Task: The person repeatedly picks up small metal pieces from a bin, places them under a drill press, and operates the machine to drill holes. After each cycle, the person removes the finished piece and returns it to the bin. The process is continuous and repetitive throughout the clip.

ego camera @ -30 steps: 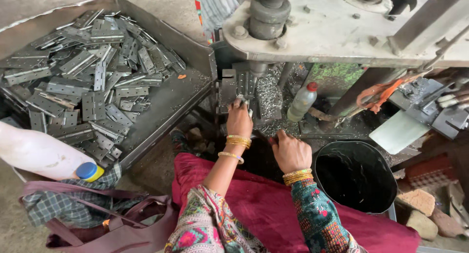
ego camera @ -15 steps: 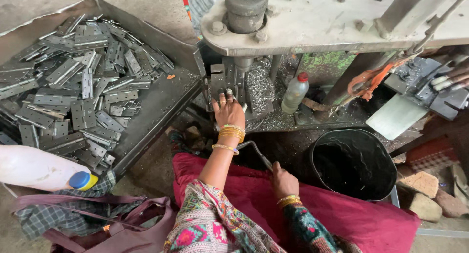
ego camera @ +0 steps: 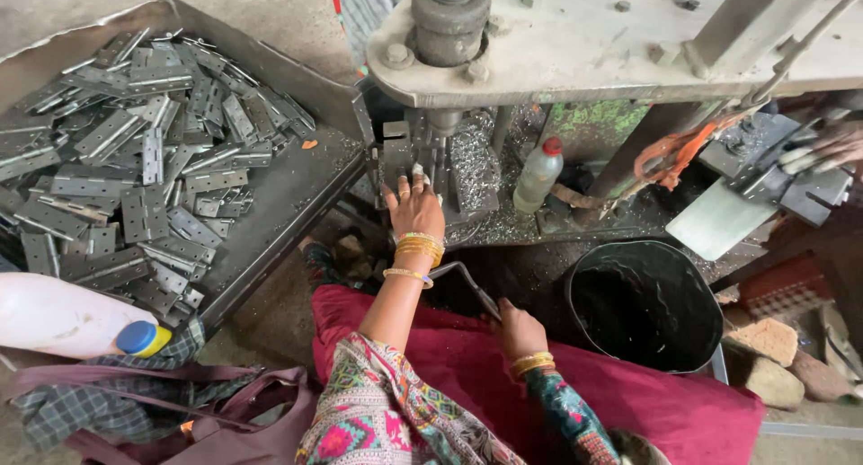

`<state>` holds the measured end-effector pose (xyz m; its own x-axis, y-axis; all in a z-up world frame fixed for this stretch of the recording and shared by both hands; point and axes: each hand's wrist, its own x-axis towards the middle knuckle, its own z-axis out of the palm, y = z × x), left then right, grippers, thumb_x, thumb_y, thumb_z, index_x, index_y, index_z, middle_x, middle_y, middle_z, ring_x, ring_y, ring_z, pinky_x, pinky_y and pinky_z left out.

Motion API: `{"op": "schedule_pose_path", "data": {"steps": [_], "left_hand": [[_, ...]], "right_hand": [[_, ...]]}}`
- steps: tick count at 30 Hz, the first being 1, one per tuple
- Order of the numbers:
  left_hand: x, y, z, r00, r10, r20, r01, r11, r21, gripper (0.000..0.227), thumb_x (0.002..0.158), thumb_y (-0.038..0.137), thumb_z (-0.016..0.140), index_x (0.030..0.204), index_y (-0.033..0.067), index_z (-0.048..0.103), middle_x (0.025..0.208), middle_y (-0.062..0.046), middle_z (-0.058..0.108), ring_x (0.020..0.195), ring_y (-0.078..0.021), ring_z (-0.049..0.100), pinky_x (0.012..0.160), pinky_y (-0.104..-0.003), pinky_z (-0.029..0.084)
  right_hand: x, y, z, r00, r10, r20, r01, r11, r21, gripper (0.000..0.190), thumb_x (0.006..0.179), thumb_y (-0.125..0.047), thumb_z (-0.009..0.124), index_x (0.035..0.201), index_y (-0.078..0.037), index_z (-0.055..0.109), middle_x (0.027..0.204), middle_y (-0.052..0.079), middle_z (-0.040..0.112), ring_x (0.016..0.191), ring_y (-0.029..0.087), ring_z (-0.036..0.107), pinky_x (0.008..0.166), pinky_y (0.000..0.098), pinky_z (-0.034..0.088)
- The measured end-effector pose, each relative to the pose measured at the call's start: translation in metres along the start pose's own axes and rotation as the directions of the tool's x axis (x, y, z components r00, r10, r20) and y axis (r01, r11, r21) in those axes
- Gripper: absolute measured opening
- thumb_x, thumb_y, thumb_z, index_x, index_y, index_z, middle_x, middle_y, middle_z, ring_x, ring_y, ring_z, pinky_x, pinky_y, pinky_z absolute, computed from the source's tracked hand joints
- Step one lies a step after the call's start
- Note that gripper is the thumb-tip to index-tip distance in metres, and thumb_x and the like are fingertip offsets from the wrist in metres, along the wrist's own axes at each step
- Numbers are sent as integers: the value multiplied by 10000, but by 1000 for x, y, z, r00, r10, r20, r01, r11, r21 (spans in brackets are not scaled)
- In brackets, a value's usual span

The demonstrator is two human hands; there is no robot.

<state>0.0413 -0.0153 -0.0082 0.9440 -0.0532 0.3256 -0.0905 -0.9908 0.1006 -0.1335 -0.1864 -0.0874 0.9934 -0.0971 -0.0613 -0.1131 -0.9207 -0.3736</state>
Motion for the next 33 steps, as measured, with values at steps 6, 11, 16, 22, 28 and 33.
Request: {"op": "schedule_pose_path", "data": {"steps": [6, 11, 16, 22, 28, 33], "left_hand": [[-4, -10, -12, 999, -1, 50, 3, 999, -49, 330, 978, 175, 508, 1207, 99, 733, 1505, -8, 549, 1437, -310, 428, 1221, -600, 153], [13, -7, -4, 998, -15, 54, 12, 998, 55, 349, 974, 118, 492, 1219, 93, 739, 1506, -38, 551, 1453, -292, 425, 1232, -595, 145], [12, -4, -5, 999, 2, -44, -1, 1000, 14, 378, 970, 150, 475, 1254, 69, 712, 1519, -32, 514, 1437, -301, 399, 1205, -621, 118], [31, -2, -9, 989, -37, 142, 28, 998, 61, 380, 997, 147, 457, 1294, 122, 692, 1565, 1, 486, 1487, -282, 362, 1238, -615, 101], [43, 5, -4, 996, -56, 76, 53, 998, 45, 403, 945, 143, 483, 1296, 118, 680, 1540, -5, 483, 1440, -284, 363, 1207, -626, 92], [35, -3, -5, 993, -32, 110, 23, 996, 83, 394, 966, 129, 495, 1312, 97, 681, 1548, -19, 507, 1472, -274, 388, 1238, -615, 89]], "right_hand": [[11, -1, -6, 1000, 1, 18, -1, 1000, 20, 412, 877, -496, 682, 1021, -111, 660, 831, 175, 747, 811, 409, 723, 700, 531, 573], [16, 2, -4, 999, -34, 39, 33, 999, 17, 444, 912, -532, 670, 955, -90, 664, 838, 187, 742, 822, 414, 718, 714, 536, 568], [-5, 8, 13, 998, 11, 63, -16, 997, 72, 448, 850, -512, 691, 1043, -112, 633, 847, 209, 730, 800, 434, 706, 689, 553, 564], [20, -3, -16, 998, 24, 64, -21, 999, -43, 454, 912, -548, 671, 998, -102, 658, 838, 194, 745, 835, 416, 719, 746, 538, 566], [6, 16, 19, 998, -5, 66, -3, 991, 131, 542, 784, -436, 747, 1182, -94, 611, 850, 224, 730, 808, 444, 707, 702, 547, 564], [-5, 12, 24, 991, 30, 128, -41, 995, 89, 462, 851, -475, 751, 1105, -107, 633, 911, 189, 740, 892, 412, 706, 754, 530, 558]]}}
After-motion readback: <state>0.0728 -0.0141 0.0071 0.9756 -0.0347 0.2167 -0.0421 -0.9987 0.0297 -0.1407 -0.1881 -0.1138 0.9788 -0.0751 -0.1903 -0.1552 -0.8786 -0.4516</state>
